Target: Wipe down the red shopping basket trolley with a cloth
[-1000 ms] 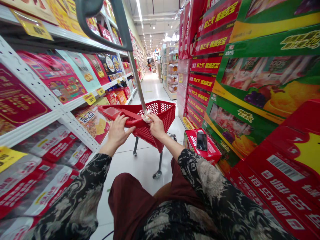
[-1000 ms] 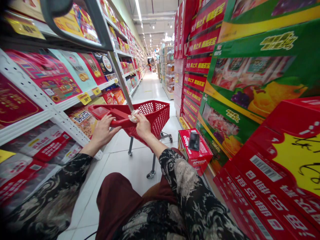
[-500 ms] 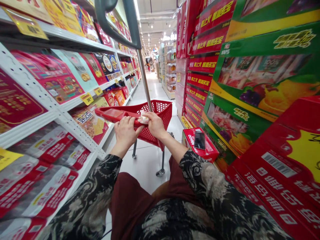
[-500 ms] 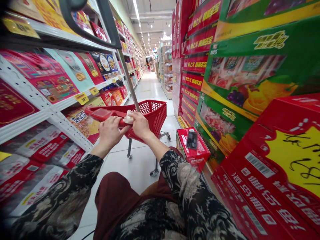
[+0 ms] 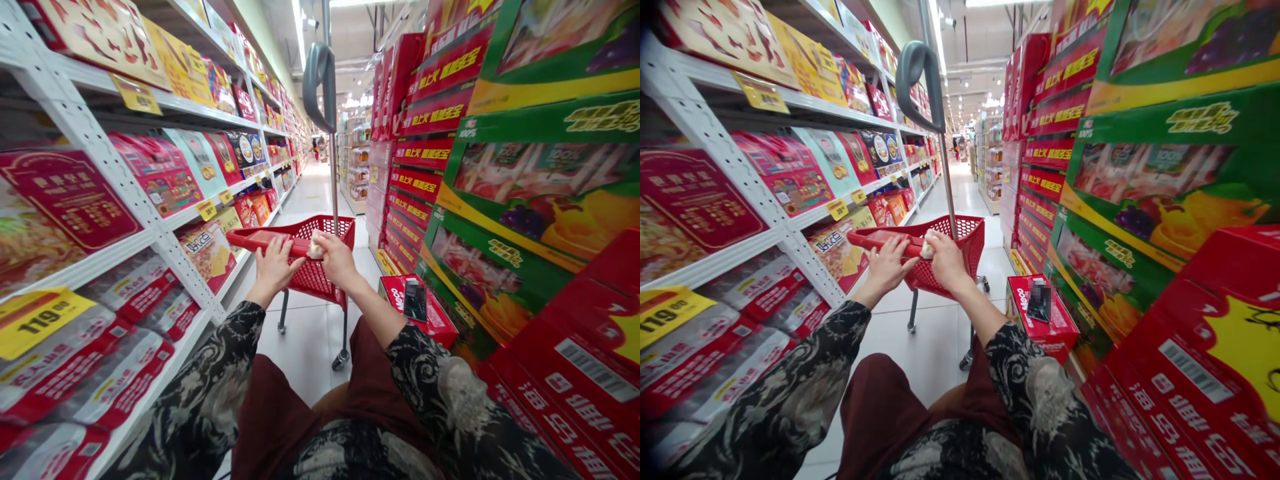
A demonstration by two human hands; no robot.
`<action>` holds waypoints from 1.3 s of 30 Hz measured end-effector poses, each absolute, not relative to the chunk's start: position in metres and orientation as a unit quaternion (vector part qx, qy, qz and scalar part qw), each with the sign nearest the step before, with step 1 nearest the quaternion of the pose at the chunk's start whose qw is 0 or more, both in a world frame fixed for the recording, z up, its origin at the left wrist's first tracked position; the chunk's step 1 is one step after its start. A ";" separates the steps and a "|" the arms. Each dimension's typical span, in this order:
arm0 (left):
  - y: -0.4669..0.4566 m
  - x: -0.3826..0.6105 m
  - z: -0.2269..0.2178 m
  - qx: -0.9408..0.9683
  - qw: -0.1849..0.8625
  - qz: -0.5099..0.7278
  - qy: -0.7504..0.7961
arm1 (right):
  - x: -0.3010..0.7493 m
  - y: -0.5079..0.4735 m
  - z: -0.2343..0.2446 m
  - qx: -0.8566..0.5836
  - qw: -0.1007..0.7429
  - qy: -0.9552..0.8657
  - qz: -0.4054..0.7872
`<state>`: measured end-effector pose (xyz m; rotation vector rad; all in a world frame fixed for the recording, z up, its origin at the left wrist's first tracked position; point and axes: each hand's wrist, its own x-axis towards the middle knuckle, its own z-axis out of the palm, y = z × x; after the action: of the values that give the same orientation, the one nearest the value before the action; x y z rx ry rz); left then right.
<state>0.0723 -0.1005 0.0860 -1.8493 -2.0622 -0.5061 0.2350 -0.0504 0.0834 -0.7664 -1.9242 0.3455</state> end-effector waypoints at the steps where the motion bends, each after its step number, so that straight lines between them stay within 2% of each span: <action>1: -0.101 0.076 0.086 -0.647 0.169 -0.180 -0.721 | 0.230 -0.058 0.084 -0.308 0.489 -0.807 0.118; 7: -0.108 0.094 0.084 -0.653 0.204 -0.202 -0.701 | 0.232 -0.068 0.079 -0.330 0.462 -0.823 0.033; 13: -0.108 0.079 0.076 -0.644 0.206 -0.239 -0.697 | 0.262 -0.039 0.063 -0.362 0.521 -0.771 0.064; 17: -0.103 0.063 0.073 -0.635 0.190 -0.225 -0.714 | 0.268 -0.030 0.068 -0.395 0.544 -0.734 0.099; 22: -0.104 0.075 0.077 -0.630 0.208 -0.219 -0.716 | 0.266 -0.034 0.077 -0.398 0.581 -0.705 0.079; 35: -0.108 0.097 0.081 -0.620 0.221 -0.231 -0.716 | 0.232 -0.080 0.073 -0.381 0.458 -0.803 0.024; 39: -0.108 0.090 0.080 -0.634 0.214 -0.230 -0.706 | 0.245 -0.071 0.069 -0.410 0.457 -0.789 -0.010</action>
<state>0.0901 -0.1082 0.0799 -1.7607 -1.9596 -0.6394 0.2449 -0.0710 0.0693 -1.0113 -1.9453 -0.0246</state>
